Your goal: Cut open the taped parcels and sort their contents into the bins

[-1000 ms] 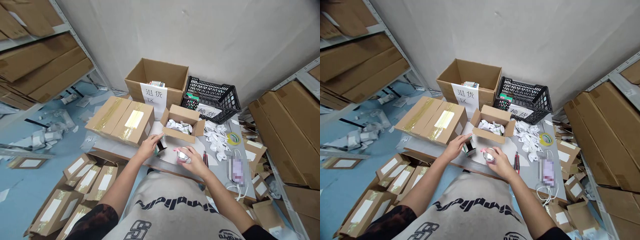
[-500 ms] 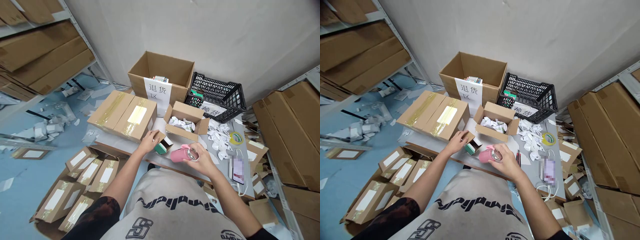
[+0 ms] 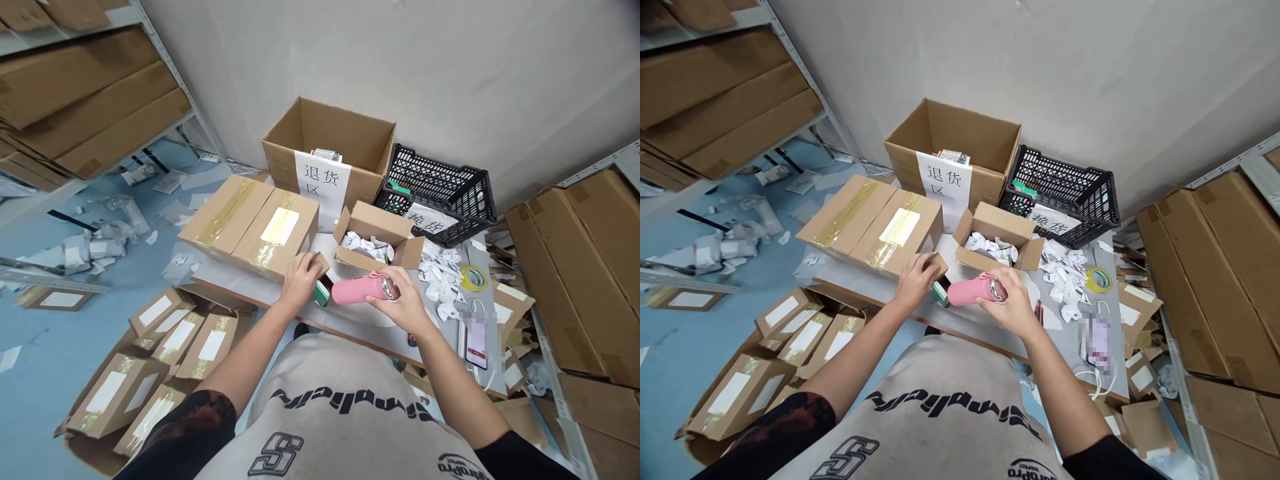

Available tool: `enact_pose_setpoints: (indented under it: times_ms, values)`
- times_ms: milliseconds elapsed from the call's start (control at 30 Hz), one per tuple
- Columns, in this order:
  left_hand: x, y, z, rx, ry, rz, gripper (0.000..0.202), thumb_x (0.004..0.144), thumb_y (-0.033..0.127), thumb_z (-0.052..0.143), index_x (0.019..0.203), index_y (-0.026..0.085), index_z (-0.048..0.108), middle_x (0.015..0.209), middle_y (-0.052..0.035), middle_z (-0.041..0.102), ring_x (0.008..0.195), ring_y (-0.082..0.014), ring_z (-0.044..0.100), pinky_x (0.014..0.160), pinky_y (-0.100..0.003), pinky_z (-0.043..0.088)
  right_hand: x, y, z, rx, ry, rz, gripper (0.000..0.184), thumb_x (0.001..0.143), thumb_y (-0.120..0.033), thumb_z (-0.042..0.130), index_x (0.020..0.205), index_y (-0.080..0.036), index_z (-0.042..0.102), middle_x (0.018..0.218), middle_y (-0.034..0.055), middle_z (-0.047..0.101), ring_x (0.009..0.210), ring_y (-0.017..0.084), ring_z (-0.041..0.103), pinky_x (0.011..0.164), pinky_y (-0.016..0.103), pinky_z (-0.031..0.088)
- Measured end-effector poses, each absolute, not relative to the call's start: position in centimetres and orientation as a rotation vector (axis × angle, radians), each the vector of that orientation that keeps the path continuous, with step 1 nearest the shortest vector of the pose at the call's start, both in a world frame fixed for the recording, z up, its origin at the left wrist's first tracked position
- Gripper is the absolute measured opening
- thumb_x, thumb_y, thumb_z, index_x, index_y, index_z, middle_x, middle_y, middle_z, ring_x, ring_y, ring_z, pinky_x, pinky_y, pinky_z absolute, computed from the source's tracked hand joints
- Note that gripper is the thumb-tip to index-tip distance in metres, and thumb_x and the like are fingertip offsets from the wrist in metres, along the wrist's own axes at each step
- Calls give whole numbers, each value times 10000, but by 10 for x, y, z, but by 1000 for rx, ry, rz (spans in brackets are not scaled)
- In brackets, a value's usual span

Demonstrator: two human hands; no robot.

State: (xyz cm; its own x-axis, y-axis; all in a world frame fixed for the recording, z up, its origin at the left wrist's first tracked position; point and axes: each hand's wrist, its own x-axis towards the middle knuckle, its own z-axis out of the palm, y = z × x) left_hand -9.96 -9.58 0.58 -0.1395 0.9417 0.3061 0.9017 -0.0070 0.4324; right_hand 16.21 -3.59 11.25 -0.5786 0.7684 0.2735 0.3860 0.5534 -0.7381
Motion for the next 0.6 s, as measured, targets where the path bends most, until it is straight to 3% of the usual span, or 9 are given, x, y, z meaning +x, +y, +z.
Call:
enact_pose_setpoints:
  times_ms: [100,233,367,500,600]
  values:
    - [-93,-104,22,2112,2107,718,305,927,162,436,1070,265,685,1359,-108,514,1304,-318,379,1062,-511,299,163,-36,111,-942,-2208,864,452,751,-341,763,1174,-299,612,1147,75,607,1085,288,572,915,435,484]
    - [-83,-111,34,2284,1868,290,297,806,201,589,1084,188,694,1028,-166,594,1050,-340,501,896,-479,377,167,-31,110,-877,-2234,904,458,755,-326,756,1191,-311,619,1159,71,602,1090,283,578,948,446,476]
    - [-72,-110,39,2299,1878,108,430,656,274,723,1076,183,708,991,-167,570,1014,-361,480,853,-475,370,170,-26,105,-808,-2292,943,498,741,-295,766,1217,-319,622,1175,70,595,1077,277,594,953,434,482]
    - [-65,-104,40,2368,1886,137,148,739,219,658,867,179,721,927,-149,555,989,-325,486,821,-446,379,173,-25,98,-754,-2379,964,549,746,-264,754,1267,-323,593,1184,71,591,1086,271,598,951,423,494]
    - [-67,-101,38,2506,1879,174,114,793,167,622,882,186,691,948,-136,561,977,-296,500,802,-428,410,178,-24,98,-744,-2393,935,543,758,-267,747,1274,-305,581,1194,77,583,1093,265,599,950,423,501]
